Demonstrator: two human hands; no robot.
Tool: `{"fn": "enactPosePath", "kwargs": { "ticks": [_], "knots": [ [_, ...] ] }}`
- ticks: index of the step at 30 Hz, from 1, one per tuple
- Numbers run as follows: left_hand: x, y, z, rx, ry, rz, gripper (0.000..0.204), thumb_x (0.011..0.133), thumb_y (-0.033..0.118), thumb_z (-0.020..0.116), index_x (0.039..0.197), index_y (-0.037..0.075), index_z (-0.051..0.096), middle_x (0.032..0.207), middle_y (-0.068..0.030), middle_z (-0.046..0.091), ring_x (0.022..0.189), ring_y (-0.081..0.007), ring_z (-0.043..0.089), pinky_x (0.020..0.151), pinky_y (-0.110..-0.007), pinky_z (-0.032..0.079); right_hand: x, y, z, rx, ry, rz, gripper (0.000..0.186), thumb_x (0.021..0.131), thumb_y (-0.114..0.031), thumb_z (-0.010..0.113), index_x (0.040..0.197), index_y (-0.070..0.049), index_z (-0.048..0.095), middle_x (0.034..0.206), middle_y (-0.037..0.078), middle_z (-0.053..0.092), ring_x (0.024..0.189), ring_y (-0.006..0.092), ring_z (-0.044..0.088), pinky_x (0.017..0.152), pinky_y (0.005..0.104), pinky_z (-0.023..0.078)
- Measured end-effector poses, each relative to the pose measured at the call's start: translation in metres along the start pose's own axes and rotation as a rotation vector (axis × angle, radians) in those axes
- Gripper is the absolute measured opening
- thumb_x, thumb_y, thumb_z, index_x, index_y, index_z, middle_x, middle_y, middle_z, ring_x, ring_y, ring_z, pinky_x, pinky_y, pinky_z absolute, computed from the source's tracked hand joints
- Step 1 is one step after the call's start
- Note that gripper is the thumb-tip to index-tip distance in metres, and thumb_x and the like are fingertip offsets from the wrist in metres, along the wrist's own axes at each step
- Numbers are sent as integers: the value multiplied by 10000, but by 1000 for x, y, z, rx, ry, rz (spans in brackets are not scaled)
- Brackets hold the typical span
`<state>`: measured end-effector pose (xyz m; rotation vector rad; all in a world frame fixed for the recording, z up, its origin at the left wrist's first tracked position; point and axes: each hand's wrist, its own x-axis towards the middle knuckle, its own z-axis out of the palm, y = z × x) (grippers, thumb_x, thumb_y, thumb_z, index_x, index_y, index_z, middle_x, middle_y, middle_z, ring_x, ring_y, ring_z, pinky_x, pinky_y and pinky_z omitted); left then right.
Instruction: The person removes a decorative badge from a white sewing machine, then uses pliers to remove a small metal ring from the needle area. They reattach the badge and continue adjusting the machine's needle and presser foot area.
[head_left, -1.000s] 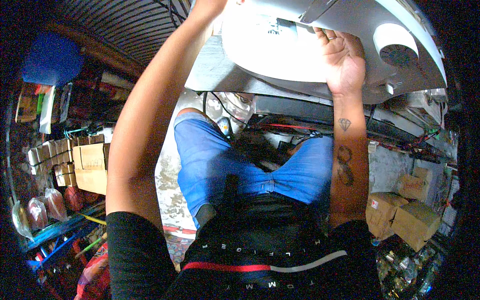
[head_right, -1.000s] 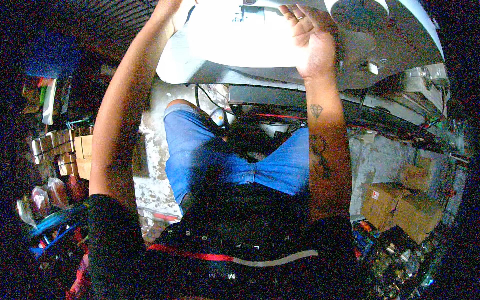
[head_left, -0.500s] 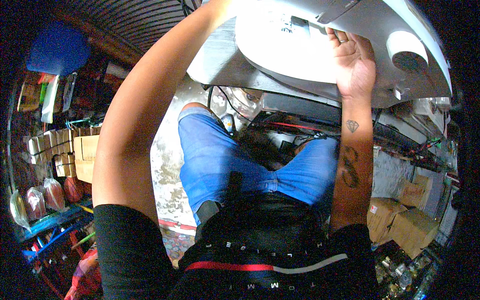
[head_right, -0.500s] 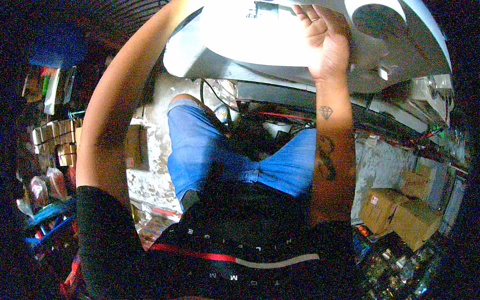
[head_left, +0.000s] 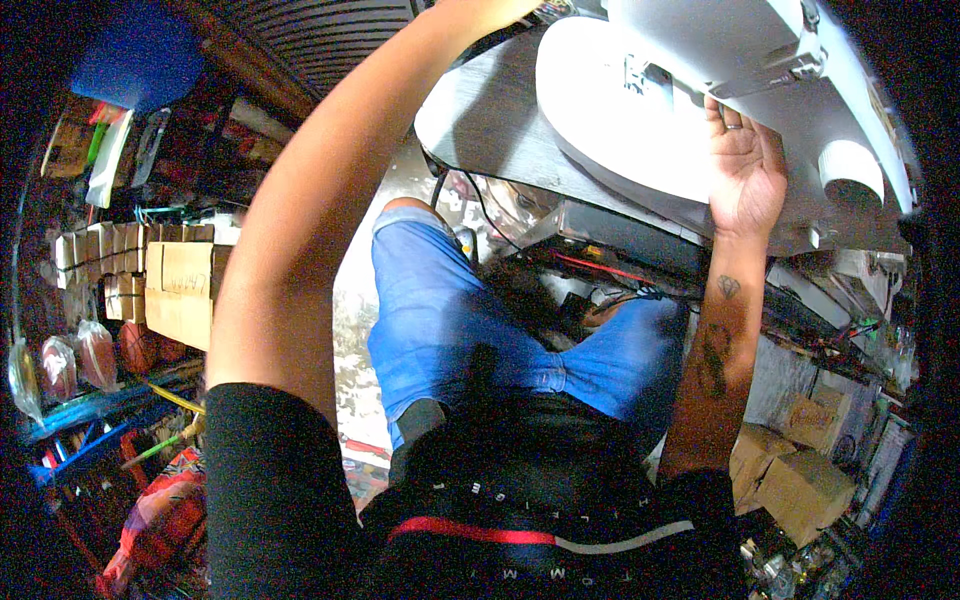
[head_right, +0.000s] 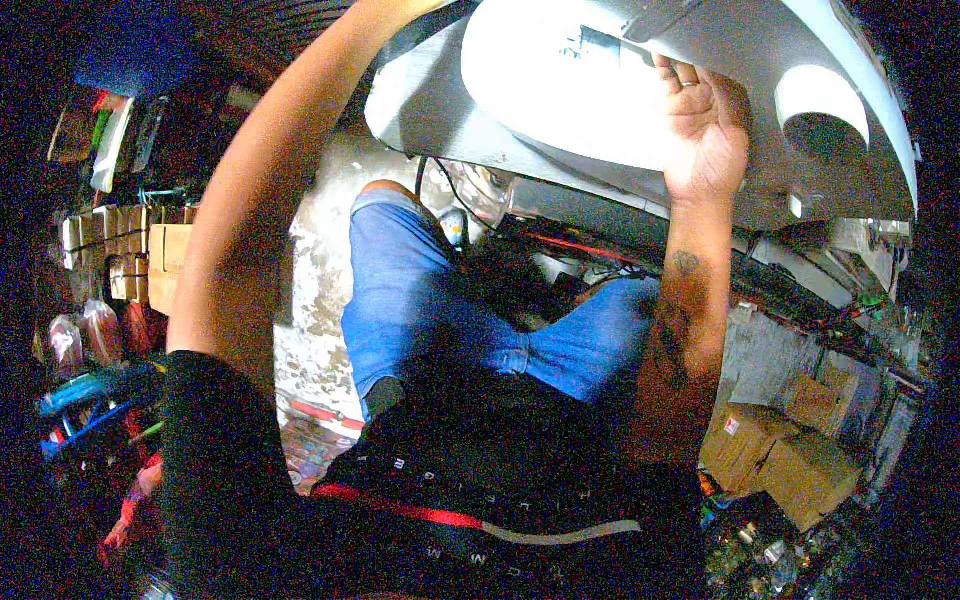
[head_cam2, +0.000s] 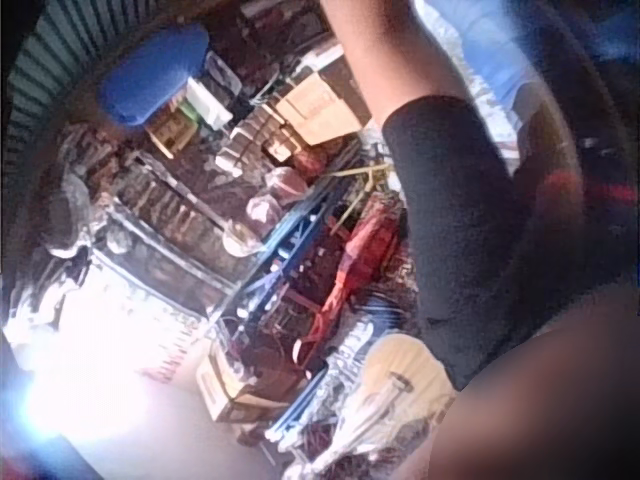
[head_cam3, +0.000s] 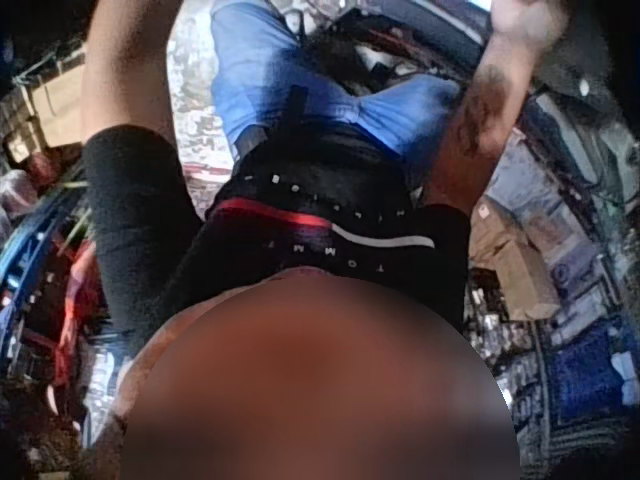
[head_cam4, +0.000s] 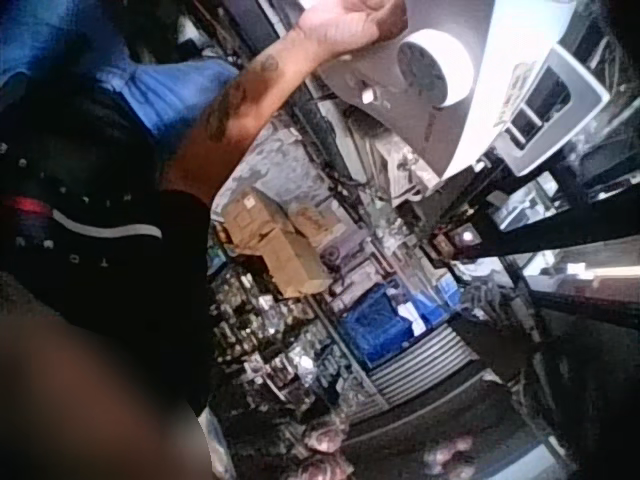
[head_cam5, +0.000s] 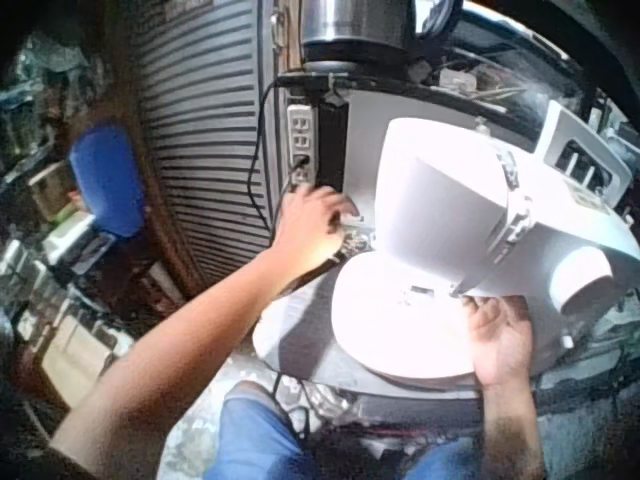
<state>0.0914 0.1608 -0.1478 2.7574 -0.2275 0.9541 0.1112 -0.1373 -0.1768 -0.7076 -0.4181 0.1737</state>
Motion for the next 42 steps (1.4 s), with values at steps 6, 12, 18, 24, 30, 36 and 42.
{"fn": "enactPosePath", "kwargs": {
  "ticks": [6, 12, 18, 24, 30, 36, 42],
  "knots": [
    [-99, 93, -37, 13, 193, -8, 255, 770, 263, 683, 989, 133, 664, 1297, -114, 533, 1271, -303, 417, 1065, -588, 152, -4, -4, 1, -52, 79, 4, 222, 833, -93, 598, 1024, 18, 614, 1191, 170, 600, 1143, 325, 532, 1097, 515, 307],
    [-114, 85, -29, 18, -116, -91, 321, 887, 390, 527, 1024, 148, 687, 1516, -136, 289, 1395, -402, 229, 1024, -740, -2, -4, -4, -3, 30, -17, 2, 411, 858, -124, 558, 1221, 66, 524, 1332, 211, 503, 1257, 355, 445, 1149, 516, 224],
    [-51, 37, 12, 5, -279, 70, 502, 861, 357, 543, 1345, 241, 479, 1529, -124, 269, 1413, -404, 186, 1059, -701, 23, -5, -5, -2, -44, 0, -20, 398, 869, -158, 557, 1190, 76, 539, 1345, 214, 492, 1256, 360, 450, 1150, 529, 215],
    [24, 27, 61, -25, -688, 69, 532, 861, 449, 556, 1371, 343, 447, 1512, -34, 324, 1388, -371, 240, 1022, -716, 144, -6, -4, 7, -41, 50, -31, 296, 876, -134, 516, 1064, 84, 588, 1276, 219, 541, 1218, 346, 484, 1145, 528, 231],
    [66, 17, 64, -56, -484, -13, 287, 837, 334, 570, 1054, 174, 671, 1079, -75, 672, 1081, -278, 598, 982, -628, 293, -9, -6, 9, -32, 159, -13, 250, 816, -178, 607, 898, 57, 614, 1056, 221, 614, 1027, 312, 555, 1120, 499, 266],
    [30, -30, 25, -280, 79, -193, 264, 796, 62, 552, 1034, 72, 667, 990, -183, 671, 941, -359, 647, 819, -432, 517, -9, -5, 5, -13, 131, -23, 395, 827, -170, 567, 1114, 101, 540, 1184, 223, 565, 1138, 299, 513, 1124, 488, 262],
    [-27, -18, 30, -91, -174, -453, 304, 839, 278, 651, 862, -24, 679, 846, -231, 671, 785, -416, 659, 748, -449, 540, -7, -4, 6, 51, 4, 24, 399, 840, -177, 588, 1183, 24, 552, 1229, 155, 580, 1149, 281, 521, 1111, 463, 285]
  ]
}}
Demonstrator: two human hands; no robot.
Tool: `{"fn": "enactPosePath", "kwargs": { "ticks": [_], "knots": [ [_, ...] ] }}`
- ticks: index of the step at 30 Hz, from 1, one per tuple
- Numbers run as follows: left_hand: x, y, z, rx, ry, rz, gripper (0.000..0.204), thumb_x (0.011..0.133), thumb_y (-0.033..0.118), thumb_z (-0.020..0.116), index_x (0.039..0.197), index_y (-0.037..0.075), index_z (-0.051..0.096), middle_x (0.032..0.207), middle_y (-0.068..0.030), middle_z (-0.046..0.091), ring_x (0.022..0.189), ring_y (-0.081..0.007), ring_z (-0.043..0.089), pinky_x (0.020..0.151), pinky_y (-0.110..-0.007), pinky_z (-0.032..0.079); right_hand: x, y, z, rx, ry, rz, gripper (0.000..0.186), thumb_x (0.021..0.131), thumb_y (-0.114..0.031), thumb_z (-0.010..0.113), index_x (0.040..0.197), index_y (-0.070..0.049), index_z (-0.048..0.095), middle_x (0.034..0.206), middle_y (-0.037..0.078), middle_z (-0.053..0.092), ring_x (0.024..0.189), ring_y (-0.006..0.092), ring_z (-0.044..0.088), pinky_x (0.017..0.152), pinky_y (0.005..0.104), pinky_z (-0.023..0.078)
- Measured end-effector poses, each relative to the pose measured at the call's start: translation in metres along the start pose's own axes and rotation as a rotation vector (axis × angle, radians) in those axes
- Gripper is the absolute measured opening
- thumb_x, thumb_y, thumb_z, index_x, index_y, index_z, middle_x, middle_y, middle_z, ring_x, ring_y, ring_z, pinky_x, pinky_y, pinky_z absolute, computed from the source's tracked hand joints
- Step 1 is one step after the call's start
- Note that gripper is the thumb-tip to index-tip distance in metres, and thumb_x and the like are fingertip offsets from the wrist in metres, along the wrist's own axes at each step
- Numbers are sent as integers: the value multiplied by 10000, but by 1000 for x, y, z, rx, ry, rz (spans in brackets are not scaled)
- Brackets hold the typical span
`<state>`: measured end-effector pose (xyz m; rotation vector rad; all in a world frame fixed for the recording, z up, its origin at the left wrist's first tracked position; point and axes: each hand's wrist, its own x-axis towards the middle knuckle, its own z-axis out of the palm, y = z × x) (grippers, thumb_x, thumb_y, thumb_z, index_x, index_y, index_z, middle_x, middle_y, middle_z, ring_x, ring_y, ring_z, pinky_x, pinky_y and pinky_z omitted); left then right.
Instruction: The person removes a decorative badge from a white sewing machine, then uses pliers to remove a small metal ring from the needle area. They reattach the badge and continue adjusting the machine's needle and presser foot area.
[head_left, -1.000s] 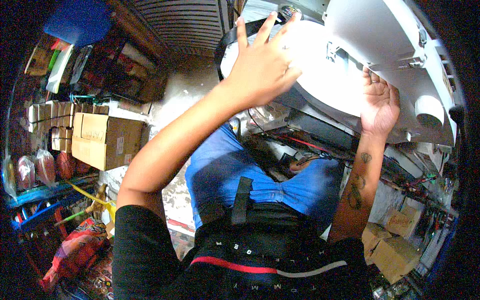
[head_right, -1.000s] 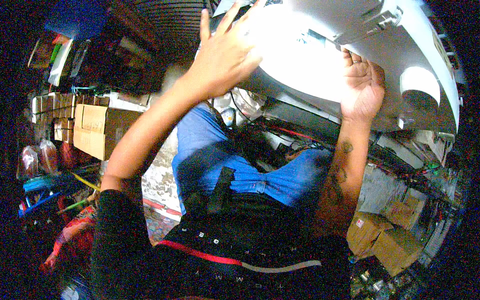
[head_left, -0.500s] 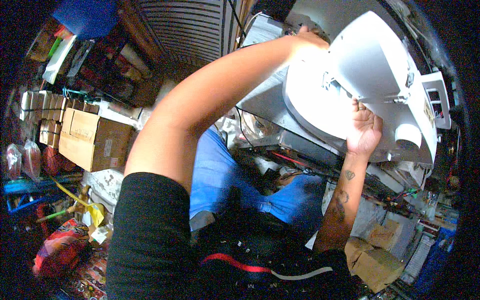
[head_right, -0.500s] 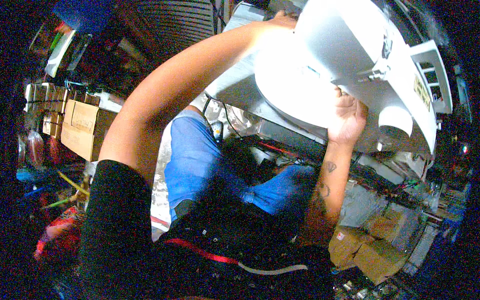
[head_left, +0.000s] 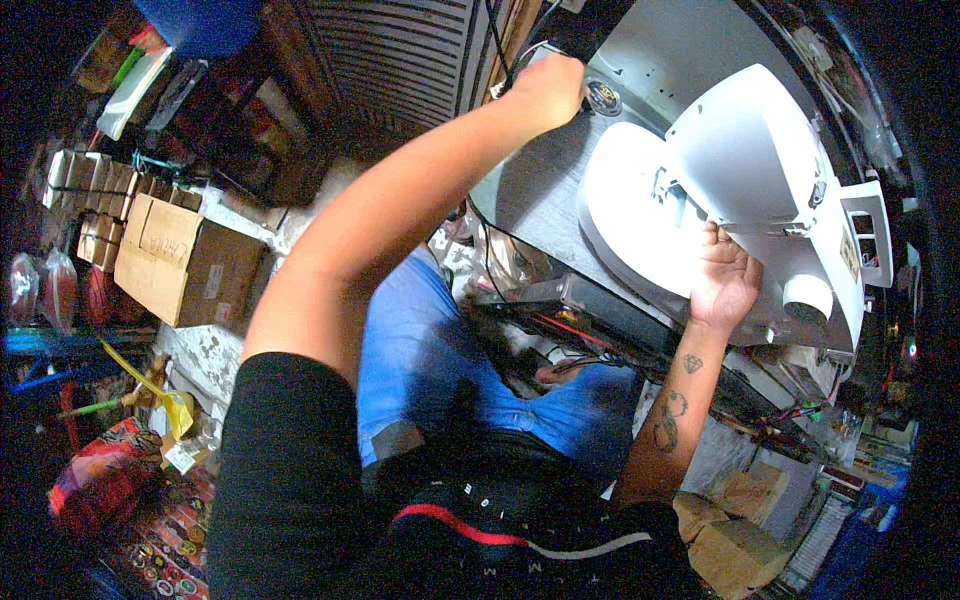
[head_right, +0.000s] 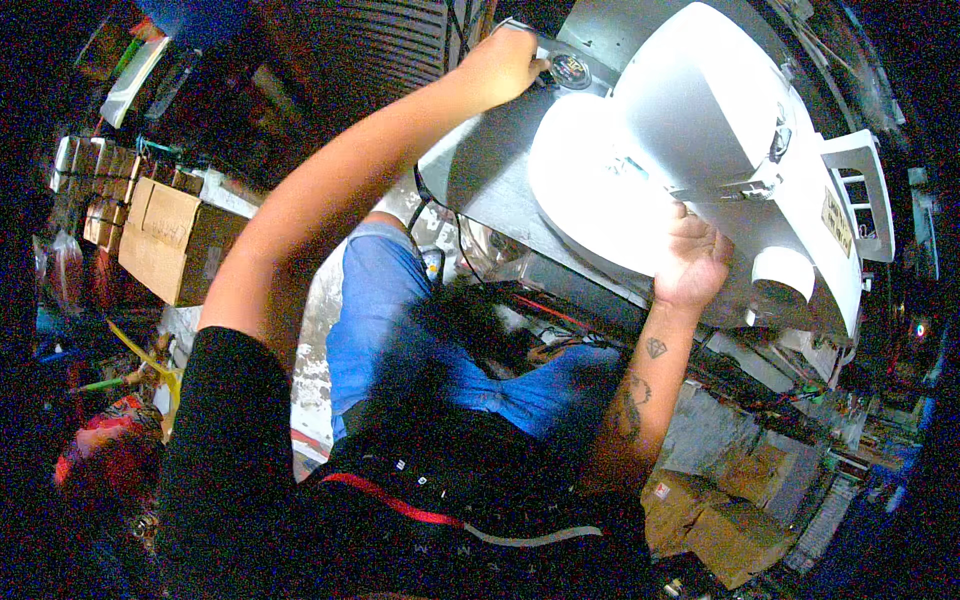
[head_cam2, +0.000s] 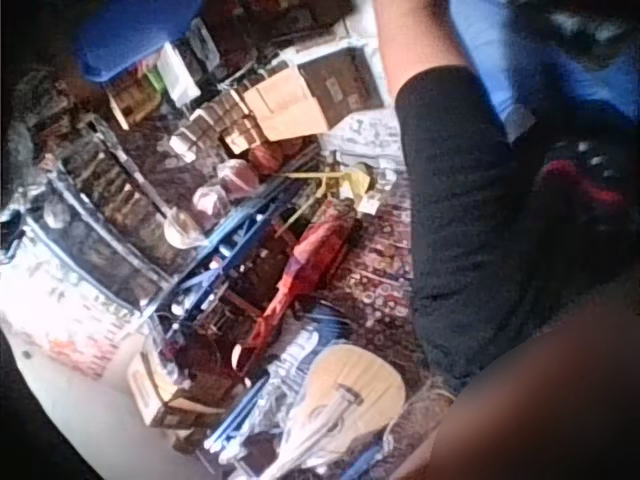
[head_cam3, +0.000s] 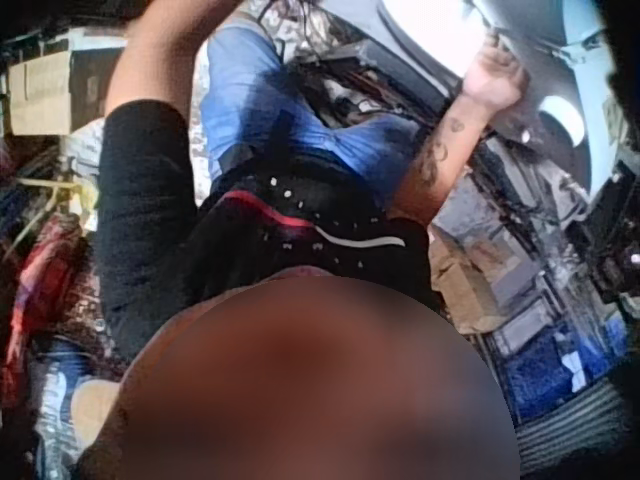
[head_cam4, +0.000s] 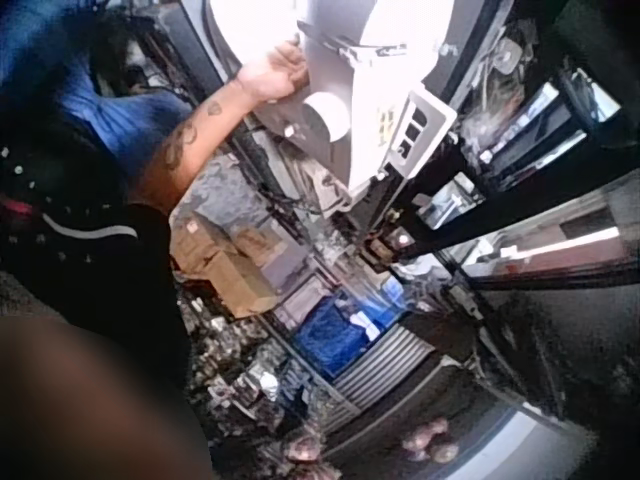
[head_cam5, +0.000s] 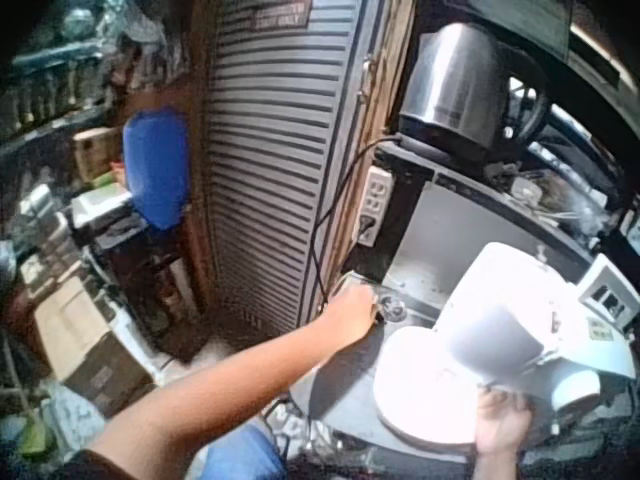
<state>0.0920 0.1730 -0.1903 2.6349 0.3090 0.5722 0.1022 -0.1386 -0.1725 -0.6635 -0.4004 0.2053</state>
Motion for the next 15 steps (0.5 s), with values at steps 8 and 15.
{"fn": "enactPosePath", "kwargs": {
  "ticks": [8, 15],
  "knots": [
    [6, -8, 26, 22, 30, -102, 302, 686, 285, 778, 856, 47, 706, 953, -202, 674, 904, -373, 651, 790, -439, 522, -1, 2, -11, -129, 17, -26, 305, 841, -178, 633, 1090, -2, 614, 1192, 135, 612, 1112, 273, 551, 1073, 489, 333],
    [-15, -6, -4, -406, 8, -61, 340, 701, 263, 813, 886, 10, 681, 838, -123, 696, 753, -223, 666, 708, -337, 518, -23, -3, 24, -357, 224, 14, 281, 904, -76, 564, 1170, 16, 554, 1204, 135, 587, 1126, 230, 549, 1072, 388, 364]
  ]
}}
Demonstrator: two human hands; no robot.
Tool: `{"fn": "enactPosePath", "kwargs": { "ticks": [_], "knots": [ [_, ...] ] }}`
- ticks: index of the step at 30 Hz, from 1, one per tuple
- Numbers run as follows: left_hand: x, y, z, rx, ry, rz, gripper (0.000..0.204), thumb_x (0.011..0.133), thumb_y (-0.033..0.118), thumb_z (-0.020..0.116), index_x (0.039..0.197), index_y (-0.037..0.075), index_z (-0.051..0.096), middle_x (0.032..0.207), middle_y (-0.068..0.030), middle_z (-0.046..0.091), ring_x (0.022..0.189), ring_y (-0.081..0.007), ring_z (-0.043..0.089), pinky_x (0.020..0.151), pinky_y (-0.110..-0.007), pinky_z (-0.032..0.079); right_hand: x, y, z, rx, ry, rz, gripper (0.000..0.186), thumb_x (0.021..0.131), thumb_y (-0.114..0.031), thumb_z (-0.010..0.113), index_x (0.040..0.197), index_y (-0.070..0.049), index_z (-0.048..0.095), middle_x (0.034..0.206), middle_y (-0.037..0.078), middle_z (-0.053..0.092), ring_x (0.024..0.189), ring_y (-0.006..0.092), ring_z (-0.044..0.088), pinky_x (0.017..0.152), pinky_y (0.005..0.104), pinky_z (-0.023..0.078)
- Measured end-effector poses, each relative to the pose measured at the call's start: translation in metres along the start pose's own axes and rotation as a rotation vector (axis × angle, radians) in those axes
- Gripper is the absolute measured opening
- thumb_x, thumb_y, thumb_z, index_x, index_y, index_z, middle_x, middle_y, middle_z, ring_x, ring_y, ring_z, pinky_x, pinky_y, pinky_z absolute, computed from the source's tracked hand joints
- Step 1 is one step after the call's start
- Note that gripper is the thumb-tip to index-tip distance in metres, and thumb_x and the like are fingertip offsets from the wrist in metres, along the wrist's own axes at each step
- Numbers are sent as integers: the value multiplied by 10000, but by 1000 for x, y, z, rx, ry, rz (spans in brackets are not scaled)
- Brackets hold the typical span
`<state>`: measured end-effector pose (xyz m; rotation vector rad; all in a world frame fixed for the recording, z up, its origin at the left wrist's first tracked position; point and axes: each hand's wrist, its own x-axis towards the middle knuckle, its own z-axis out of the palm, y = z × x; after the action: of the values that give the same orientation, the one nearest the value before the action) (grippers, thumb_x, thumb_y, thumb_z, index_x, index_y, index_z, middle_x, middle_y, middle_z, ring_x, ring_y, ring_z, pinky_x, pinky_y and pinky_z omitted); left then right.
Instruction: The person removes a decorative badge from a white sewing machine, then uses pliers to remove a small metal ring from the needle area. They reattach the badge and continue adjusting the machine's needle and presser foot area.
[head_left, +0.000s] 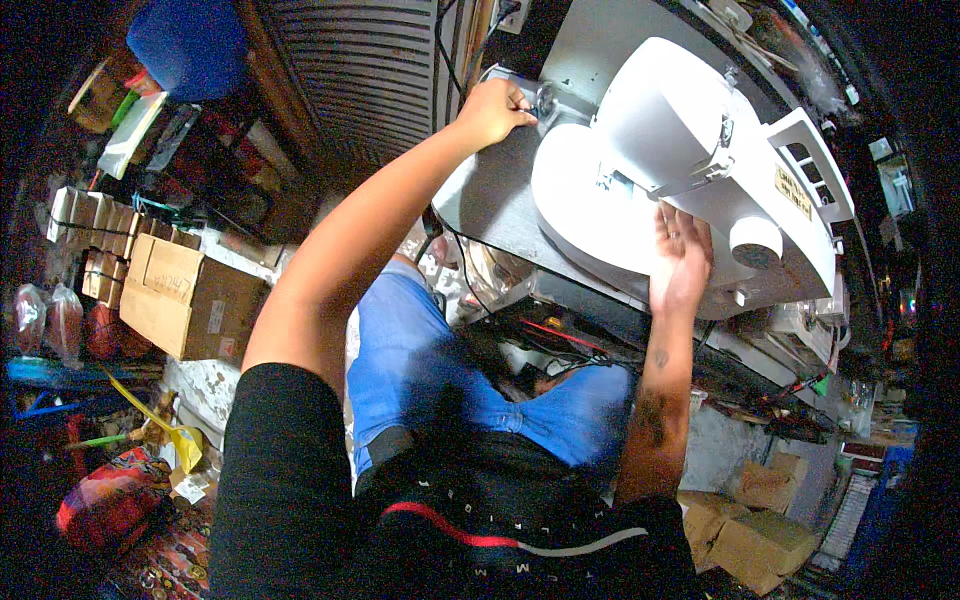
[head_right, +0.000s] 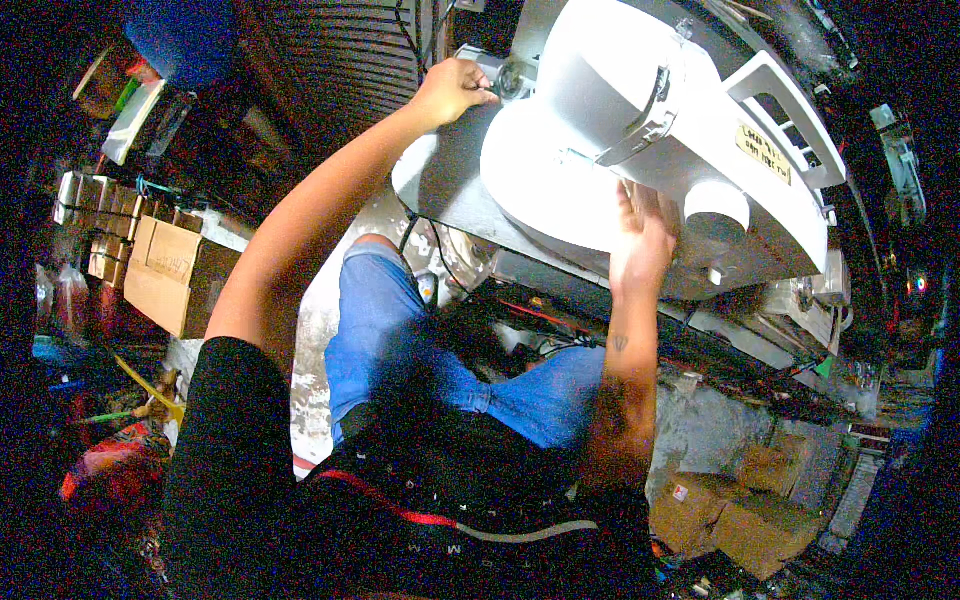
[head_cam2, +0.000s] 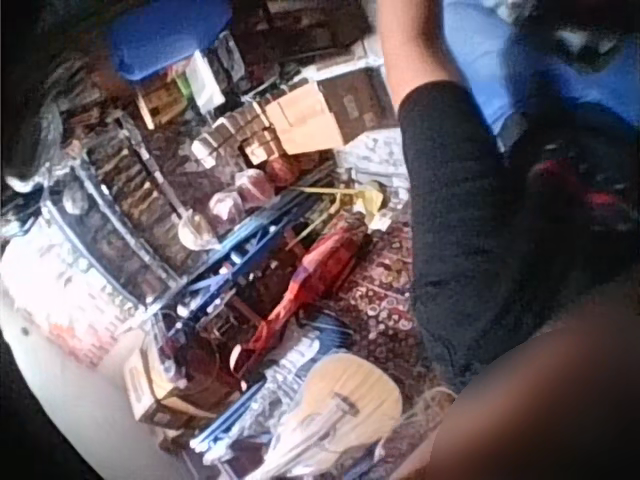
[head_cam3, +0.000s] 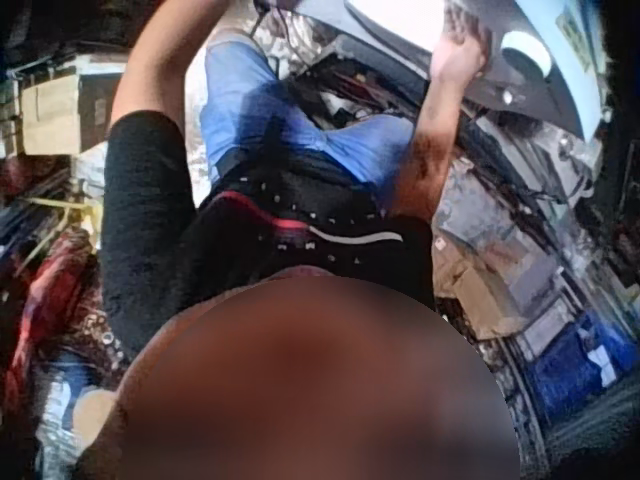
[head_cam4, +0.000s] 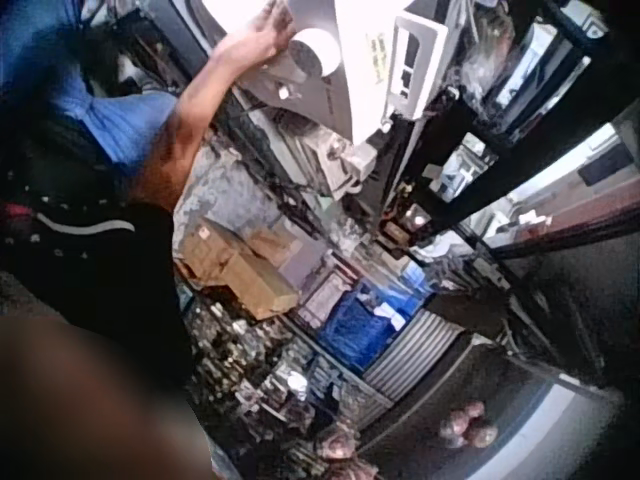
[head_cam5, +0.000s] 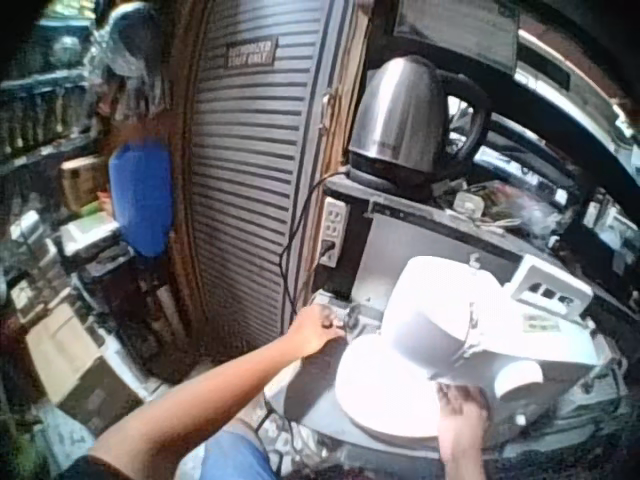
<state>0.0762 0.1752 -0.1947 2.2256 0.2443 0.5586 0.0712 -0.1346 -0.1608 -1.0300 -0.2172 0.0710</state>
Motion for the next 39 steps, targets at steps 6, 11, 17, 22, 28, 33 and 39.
{"fn": "enactPosePath", "kwargs": {
  "ticks": [6, 11, 17, 22, 28, 33, 39],
  "knots": [
    [-122, 63, -99, -88, -37, 114, 263, 752, 128, 782, 897, -7, 608, 858, -55, 633, 825, -118, 591, 766, -266, 480, -103, -38, 28, -494, -410, -155, 132, 854, -15, 585, 981, 4, 617, 1031, 119, 626, 958, 187, 581, 871, 297, 446],
    [-223, 144, -134, -421, -193, -84, 291, 730, -34, 756, 946, -6, 564, 905, -34, 610, 854, -95, 594, 797, -243, 496, -128, -58, 71, -744, -760, -317, 266, 775, 2, 644, 1037, -32, 673, 1108, 146, 631, 1059, 264, 589, 934, 342, 433],
    [-265, 194, -120, -434, -265, -112, 517, 737, -84, 709, 1109, 19, 365, 956, -69, 508, 882, -127, 647, 707, -257, 515, -139, -62, 84, -666, -1051, -235, 253, 712, -21, 736, 962, -6, 702, 988, 133, 665, 960, 237, 613, 897, 345, 437],
    [-276, 212, -92, -503, -284, -110, 565, 710, -91, 736, 1121, 21, 365, 1061, -76, 469, 818, -122, 634, 685, -244, 511, -157, -76, 48, -551, -906, -100, 97, 728, 19, 716, 809, 0, 666, 904, 117, 663, 872, 205, 618, 844, 319, 460],
    [-270, 224, -59, -608, -425, -151, 608, 654, -103, 774, 1104, 30, 387, 1088, -59, 443, 749, -104, 596, 656, -230, 499, -174, -88, 11, -163, -591, 359, 71, 846, -39, 644, 899, 7, 629, 937, 112, 636, 950, 178, 585, 883, 304, 436],
    [-268, 229, -41, -567, -471, -160, 638, 596, -73, 847, 1067, 32, 430, 1028, -45, 471, 735, -117, 632, 679, -257, 534, -168, -96, -27, -85, -359, 310, 140, 915, -146, 596, 972, -18, 592, 947, 107, 626, 974, 208, 598, 939, 340, 422],
    [-269, 234, -26, -581, -590, -210, 588, 651, -102, 772, 1106, 26, 422, 1079, -54, 517, 751, -100, 612, 668, -240, 507, -150, -125, -125, 426, -275, 349, 196, 940, -160, 565, 1077, -29, 516, 844, 66, 579, 883, 233, 626, 829, 359, 497]
  ]
}}
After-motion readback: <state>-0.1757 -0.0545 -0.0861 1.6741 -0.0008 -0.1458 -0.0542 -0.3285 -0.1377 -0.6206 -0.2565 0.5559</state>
